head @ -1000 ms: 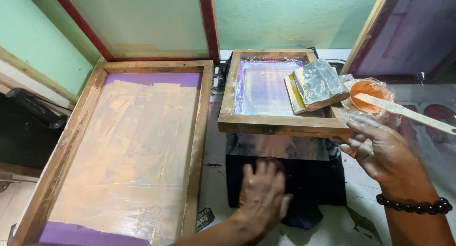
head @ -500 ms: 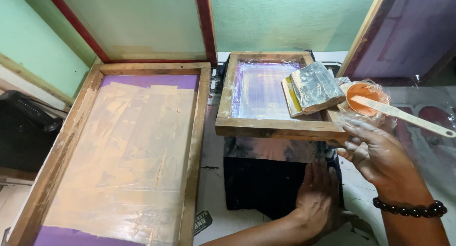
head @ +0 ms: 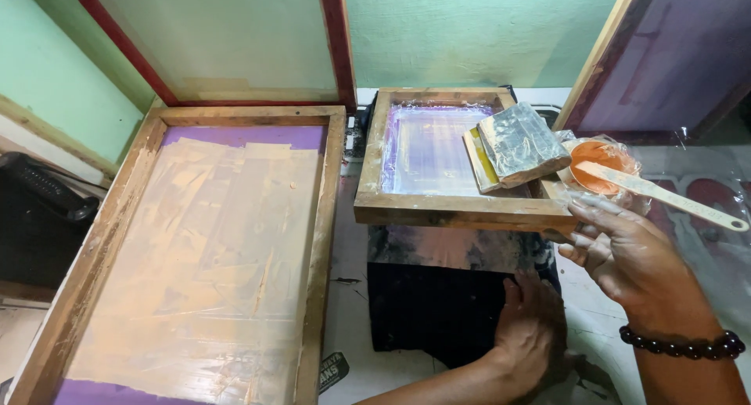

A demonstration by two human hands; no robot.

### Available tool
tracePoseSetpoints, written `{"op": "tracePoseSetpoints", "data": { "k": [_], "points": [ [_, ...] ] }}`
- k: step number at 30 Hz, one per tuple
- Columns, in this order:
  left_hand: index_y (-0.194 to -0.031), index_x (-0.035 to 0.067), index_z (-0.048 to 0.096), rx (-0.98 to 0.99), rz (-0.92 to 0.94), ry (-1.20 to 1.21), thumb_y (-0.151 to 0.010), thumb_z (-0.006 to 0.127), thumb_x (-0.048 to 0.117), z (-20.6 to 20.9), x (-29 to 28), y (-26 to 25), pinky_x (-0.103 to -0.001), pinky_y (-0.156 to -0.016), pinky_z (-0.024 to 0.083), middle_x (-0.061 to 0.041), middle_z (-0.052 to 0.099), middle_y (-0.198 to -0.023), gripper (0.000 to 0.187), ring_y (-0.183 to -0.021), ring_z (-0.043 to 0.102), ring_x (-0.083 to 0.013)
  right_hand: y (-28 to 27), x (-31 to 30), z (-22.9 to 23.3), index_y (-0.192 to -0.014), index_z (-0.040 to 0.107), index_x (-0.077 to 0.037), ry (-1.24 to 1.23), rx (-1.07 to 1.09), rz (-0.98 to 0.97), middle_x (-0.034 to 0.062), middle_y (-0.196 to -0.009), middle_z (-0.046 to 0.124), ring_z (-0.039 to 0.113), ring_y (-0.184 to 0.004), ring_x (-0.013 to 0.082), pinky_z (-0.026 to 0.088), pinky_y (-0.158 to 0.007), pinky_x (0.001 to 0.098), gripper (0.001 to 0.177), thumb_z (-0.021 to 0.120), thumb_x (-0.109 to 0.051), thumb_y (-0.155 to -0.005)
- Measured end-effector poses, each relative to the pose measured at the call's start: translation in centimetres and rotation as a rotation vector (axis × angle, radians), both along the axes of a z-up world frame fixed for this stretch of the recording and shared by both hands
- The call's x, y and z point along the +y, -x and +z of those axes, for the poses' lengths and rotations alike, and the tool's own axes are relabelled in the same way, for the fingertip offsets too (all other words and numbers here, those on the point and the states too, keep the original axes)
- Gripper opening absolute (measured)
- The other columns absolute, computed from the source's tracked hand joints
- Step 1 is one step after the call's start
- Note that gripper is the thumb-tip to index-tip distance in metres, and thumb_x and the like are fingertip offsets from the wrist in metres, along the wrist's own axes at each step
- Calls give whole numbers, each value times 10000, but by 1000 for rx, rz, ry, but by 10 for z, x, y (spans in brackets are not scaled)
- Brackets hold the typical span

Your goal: The person uses a squeegee to spread ink across a screen printing frame placed over a dark garment. They repeatedly pull the squeegee across the mesh to transfer the design, occasionally lifting the frame to check the print and repositioning the garment on the table.

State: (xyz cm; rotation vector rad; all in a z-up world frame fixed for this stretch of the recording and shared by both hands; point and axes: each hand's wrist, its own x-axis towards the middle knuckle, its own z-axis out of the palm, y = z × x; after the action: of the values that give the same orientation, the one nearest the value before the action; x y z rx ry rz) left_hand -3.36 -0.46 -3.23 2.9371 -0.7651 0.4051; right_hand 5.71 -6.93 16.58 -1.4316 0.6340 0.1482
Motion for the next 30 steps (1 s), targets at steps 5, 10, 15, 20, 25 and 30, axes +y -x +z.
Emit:
{"op": "tracePoseSetpoints", "data": {
  "k": [5, 10, 15, 20, 25, 30],
  "points": [
    [-1487, -12, 505, 86, -7, 83, -1030, 294, 256, -21, -2, 6, -656, -1079, 319, -335, 468, -1522, 570, -1423, 386, -562, 5, -6, -25, -1283, 679, -136, 11, 0, 8, 6, -1218, 688, 614, -972, 161, 553, -702, 326, 328, 652, -148, -957],
    [-1062, -6, 755, -126, -213, 466, -1007, 565, 94, 7, 37, 46, -647, -879, 416, -333, 645, -1413, 221, -1232, 588, -547, 16, -13, -59, -1391, 629, -33, -107, -23, 60, 24, -1008, 647, 478, -649, 67, 577, -695, 380, 478, 657, -44, -914],
    [-1273, 99, 585, 326, -356, 292, -1076, 484, 239, 62, 94, 61, -612, -911, 418, -224, 505, -1546, 262, -1305, 516, -433, 20, -13, -75, -1409, 600, -14, -113, 37, 65, 151, -1003, 604, 553, -792, 237, 570, -804, 470, 463, 619, -27, -947],
    [-1602, 88, 309, 1028, -276, 195, -1090, 255, 389, 148, 137, 36, -511, -1066, 272, -124, 411, -1560, 596, -1450, 347, -250, 37, 6, -33, -1409, 565, 57, -112, 124, 107, 263, -1318, 615, 596, -1061, 438, 516, -919, 576, 423, 519, 0, -993],
    [-1366, 144, 628, 665, -587, 515, -1071, 594, 147, 172, 229, 20, -337, -599, 546, -60, 697, -853, 297, -685, 686, -186, 41, -19, -21, -1365, 670, -13, 321, -40, 99, 203, -1258, 737, 684, -1019, 312, 551, -709, 451, 379, 621, -7, -989],
    [-784, 131, 700, 288, -236, 743, -885, 774, 255, 185, 251, -53, -266, -383, 419, 38, 591, -557, 176, -426, 482, -79, -9, 8, -18, -1395, 653, -121, 1052, -142, 357, 153, -971, 799, 670, -851, 305, 398, -940, 474, 531, 621, -415, -954]
  ]
}}
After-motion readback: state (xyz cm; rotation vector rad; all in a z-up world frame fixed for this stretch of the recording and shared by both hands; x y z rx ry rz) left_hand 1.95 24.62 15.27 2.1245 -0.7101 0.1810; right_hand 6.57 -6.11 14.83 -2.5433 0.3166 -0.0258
